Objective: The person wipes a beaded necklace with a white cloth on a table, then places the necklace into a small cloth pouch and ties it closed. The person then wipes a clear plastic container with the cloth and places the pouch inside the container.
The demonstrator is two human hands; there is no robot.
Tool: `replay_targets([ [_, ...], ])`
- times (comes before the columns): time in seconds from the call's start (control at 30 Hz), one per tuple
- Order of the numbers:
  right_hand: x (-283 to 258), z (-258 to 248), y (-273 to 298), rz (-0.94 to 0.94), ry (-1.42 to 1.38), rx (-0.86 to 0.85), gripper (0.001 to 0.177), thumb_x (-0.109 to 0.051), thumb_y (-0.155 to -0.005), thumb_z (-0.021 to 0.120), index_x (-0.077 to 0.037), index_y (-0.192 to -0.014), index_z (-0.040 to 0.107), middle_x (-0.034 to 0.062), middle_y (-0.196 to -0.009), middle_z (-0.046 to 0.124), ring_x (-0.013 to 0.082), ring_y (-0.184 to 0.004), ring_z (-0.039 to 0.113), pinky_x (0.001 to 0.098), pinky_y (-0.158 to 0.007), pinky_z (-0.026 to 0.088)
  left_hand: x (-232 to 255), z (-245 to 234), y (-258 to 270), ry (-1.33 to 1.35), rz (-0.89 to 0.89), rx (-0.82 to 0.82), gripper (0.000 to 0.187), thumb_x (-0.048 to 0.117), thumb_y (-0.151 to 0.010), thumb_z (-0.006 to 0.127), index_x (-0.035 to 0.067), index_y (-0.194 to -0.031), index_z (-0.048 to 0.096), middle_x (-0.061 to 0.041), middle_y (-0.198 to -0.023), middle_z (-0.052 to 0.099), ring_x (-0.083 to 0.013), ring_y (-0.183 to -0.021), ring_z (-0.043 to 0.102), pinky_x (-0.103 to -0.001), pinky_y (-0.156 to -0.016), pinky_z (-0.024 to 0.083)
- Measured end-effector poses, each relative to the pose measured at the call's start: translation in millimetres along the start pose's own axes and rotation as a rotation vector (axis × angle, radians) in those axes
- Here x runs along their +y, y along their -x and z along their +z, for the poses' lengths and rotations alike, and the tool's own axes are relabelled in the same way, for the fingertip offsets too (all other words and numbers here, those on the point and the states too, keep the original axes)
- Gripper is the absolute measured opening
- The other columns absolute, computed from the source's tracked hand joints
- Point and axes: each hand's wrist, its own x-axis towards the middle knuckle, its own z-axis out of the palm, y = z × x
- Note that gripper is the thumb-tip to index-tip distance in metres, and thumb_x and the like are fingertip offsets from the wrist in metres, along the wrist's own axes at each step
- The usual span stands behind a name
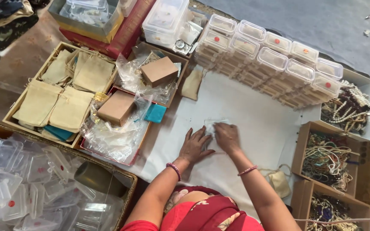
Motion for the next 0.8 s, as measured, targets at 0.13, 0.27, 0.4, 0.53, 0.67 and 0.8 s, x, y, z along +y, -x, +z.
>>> replay_targets([
  [0.13,-12,-13,-12,0.329,0.239,-0.137,0.024,-0.010,-0.081,0.070,-0.009,-0.105,0.074,0.0107,-0.110,0.069,0.0289,-0.105,0.061,0.0471,-0.092,0.045,-1,3,-1,-0.001,0.024,0.018,0.070,0.060,-0.084,0.073,0.012,-0.135,0.063,-0.018,-0.158,0.045,-0.0272,-0.143,0.044,-0.057,-0.123,0.019],
  [0.27,-8,33,-2,0.254,-0.039,-0.023,0.031,-0.002,-0.082,0.067,-0.010,-0.111,0.075,0.0100,-0.114,0.069,0.0297,-0.112,0.060,0.0436,-0.100,0.048,-5,9,-2,-0.017,-0.012,-0.025,0.080,0.062,-0.081,0.075,0.003,-0.133,0.060,-0.019,-0.156,0.044,-0.0268,-0.144,0.044,-0.057,-0.124,0.019],
  [0.4,0,23,-11,0.238,-0.224,-0.102,0.031,-0.007,-0.084,0.071,-0.013,-0.114,0.076,0.0076,-0.116,0.071,0.0285,-0.110,0.062,0.0420,-0.097,0.050,-3,3,-2,0.000,-0.014,-0.009,0.078,0.061,-0.081,0.076,0.003,-0.130,0.060,-0.019,-0.156,0.045,-0.0274,-0.145,0.043,-0.057,-0.124,0.019],
  [0.53,-1,23,-14,0.236,-0.165,-0.109,0.032,-0.002,-0.077,0.071,-0.013,-0.106,0.079,0.0050,-0.113,0.076,0.0279,-0.111,0.065,0.0412,-0.097,0.050,-2,4,-2,0.013,-0.016,0.004,0.076,0.060,-0.081,0.076,0.005,-0.130,0.061,-0.018,-0.154,0.048,-0.0263,-0.143,0.045,-0.056,-0.123,0.020],
  [0.67,36,46,1,0.336,-0.408,-0.191,0.030,0.001,-0.075,0.071,-0.010,-0.101,0.079,0.0066,-0.108,0.077,0.0267,-0.110,0.067,0.0373,-0.099,0.052,0,6,-1,0.002,-0.034,-0.010,0.073,0.061,-0.083,0.075,0.007,-0.130,0.062,-0.013,-0.150,0.051,-0.0244,-0.144,0.046,-0.056,-0.124,0.022],
  [0.8,65,30,2,0.374,-0.543,-0.354,0.017,0.000,-0.077,0.070,-0.007,-0.091,0.078,0.0058,-0.108,0.080,0.0252,-0.109,0.071,0.0354,-0.098,0.056,3,4,-3,-0.051,-0.012,0.020,0.075,0.061,-0.081,0.075,0.004,-0.127,0.061,-0.015,-0.155,0.048,-0.0247,-0.142,0.046,-0.056,-0.121,0.022],
])
